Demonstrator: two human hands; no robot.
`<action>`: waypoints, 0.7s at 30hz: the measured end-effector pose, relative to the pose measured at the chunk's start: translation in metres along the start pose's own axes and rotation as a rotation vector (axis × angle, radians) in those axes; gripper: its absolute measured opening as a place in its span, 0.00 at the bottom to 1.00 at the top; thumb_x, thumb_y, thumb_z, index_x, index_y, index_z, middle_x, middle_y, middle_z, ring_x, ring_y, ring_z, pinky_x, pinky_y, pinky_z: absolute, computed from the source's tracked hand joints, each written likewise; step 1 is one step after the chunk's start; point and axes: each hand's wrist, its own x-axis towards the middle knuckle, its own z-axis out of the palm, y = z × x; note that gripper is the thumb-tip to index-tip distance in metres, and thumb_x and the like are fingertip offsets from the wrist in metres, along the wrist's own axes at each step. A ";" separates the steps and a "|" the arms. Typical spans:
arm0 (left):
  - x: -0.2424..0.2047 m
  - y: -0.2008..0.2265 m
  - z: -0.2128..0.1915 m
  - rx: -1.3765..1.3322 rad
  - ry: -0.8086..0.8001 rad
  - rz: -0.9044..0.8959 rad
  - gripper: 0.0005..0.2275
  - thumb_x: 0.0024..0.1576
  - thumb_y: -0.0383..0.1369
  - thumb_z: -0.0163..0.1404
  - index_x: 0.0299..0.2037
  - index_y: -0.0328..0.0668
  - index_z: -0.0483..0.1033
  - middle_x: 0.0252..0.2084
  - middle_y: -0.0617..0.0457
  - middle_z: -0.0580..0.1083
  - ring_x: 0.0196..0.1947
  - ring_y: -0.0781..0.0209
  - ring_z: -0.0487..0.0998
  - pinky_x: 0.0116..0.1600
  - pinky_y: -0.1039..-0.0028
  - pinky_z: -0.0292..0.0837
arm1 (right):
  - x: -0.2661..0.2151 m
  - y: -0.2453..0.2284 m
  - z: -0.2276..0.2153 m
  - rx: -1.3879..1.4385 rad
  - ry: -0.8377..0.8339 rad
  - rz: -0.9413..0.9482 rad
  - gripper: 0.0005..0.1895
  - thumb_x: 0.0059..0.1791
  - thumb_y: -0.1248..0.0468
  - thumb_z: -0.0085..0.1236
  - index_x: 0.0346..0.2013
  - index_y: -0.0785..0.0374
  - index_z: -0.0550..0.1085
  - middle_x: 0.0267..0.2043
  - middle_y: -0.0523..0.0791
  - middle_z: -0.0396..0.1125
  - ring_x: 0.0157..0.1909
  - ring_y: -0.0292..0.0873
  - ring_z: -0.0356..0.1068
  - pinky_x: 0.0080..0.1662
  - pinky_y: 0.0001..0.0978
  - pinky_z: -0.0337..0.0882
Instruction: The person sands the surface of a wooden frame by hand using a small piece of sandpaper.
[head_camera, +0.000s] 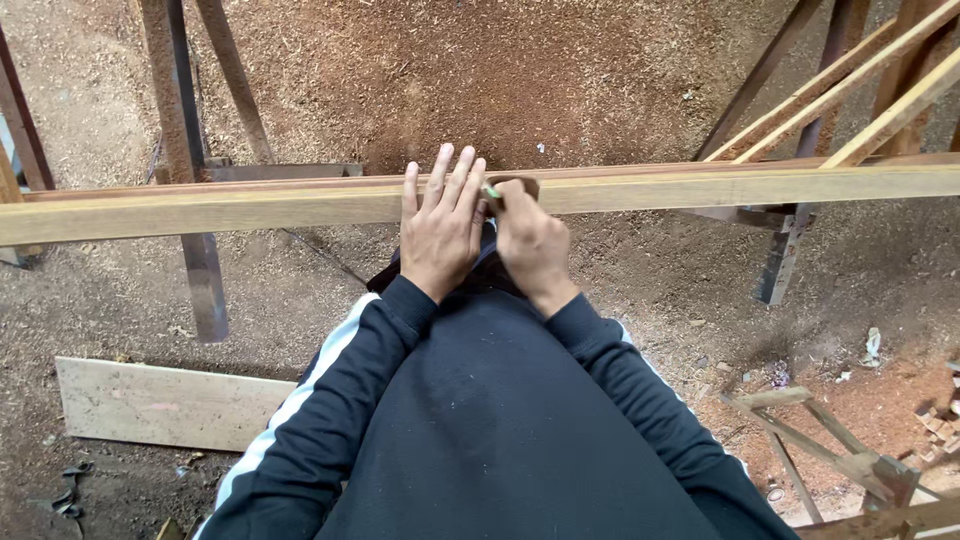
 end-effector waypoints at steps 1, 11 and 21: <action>0.000 -0.001 -0.001 0.011 -0.020 -0.013 0.22 0.70 0.40 0.38 0.73 0.42 0.64 0.77 0.50 0.59 0.79 0.55 0.51 0.79 0.51 0.34 | 0.003 0.001 -0.002 0.010 0.024 0.021 0.04 0.57 0.70 0.49 0.45 0.60 0.69 0.29 0.47 0.72 0.24 0.43 0.73 0.24 0.36 0.70; -0.009 -0.021 -0.017 -0.012 -0.064 -0.026 0.24 0.71 0.43 0.35 0.76 0.43 0.59 0.79 0.51 0.55 0.80 0.56 0.47 0.80 0.51 0.31 | 0.004 0.000 0.003 -0.014 0.026 -0.014 0.06 0.56 0.72 0.47 0.47 0.63 0.70 0.31 0.47 0.74 0.18 0.41 0.68 0.19 0.31 0.65; -0.021 -0.049 -0.027 0.015 -0.005 -0.085 0.23 0.71 0.42 0.36 0.75 0.44 0.62 0.78 0.51 0.56 0.80 0.54 0.47 0.78 0.47 0.30 | 0.006 -0.022 0.023 0.034 -0.044 -0.061 0.05 0.57 0.71 0.47 0.45 0.63 0.71 0.24 0.44 0.70 0.18 0.36 0.68 0.19 0.29 0.64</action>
